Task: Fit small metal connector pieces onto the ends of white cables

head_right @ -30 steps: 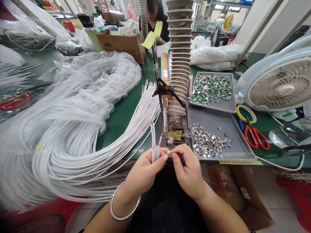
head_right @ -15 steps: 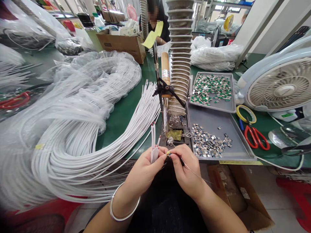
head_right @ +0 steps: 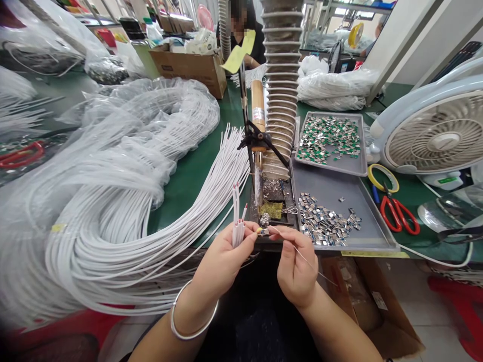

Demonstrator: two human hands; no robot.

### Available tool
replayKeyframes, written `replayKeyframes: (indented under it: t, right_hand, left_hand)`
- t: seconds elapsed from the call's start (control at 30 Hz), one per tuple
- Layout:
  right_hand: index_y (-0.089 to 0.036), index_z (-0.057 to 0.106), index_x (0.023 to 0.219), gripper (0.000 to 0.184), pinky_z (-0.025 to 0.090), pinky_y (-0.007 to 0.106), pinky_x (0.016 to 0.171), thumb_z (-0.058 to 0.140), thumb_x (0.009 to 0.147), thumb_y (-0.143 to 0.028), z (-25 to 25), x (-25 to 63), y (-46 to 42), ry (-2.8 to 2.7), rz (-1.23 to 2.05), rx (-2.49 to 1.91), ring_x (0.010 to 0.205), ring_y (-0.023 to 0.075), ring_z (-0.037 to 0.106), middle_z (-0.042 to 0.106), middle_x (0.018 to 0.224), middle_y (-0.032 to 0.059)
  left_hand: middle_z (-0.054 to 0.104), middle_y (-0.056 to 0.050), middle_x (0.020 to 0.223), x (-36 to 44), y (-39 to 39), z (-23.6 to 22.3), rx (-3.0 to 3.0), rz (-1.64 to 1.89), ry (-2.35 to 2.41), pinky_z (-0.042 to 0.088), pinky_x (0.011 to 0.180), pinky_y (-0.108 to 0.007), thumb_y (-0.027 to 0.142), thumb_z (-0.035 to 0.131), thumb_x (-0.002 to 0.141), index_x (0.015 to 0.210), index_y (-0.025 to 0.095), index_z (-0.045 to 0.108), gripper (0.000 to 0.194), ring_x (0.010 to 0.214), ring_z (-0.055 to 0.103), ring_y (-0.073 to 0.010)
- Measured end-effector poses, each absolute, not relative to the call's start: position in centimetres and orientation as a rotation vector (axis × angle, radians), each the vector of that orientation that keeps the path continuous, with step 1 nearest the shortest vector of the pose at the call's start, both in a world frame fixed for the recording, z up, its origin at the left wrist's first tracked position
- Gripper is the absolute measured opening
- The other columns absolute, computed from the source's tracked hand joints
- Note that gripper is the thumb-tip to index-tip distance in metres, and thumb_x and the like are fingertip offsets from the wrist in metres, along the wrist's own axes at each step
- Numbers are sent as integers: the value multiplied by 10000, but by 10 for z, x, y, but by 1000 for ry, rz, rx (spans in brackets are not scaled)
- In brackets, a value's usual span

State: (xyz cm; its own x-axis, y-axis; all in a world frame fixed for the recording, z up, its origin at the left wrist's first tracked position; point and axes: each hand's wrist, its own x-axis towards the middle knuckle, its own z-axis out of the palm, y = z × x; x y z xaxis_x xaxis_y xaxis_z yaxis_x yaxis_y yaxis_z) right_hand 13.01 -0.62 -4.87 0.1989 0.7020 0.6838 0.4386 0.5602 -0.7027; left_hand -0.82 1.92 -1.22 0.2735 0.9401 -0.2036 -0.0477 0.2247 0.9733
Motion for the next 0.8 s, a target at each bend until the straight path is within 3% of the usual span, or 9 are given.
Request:
replayKeyframes:
  t: [0.3,0.8]
  right_hand:
    - [-185,608,964,221,549,299,836,491,846,-39,-37,131,-2,-1614,94,-1104,946,150,656,678,967,60]
    - [-187,614,985,229,555,318,833,508,838,-47,-29,128,2,-1606,3,-1112,955,166,658,680,980,58]
  left_hand:
    - [523,30,728,-7,25,-5,1130,923,1071,380,632,-235,243,529,838,800,184,543,71,647,448,-104]
    - [529,34,709,-7,30,6,1188,941,1098,384,591,-225,254,528,830,808,187,544,73,611,449,-101]
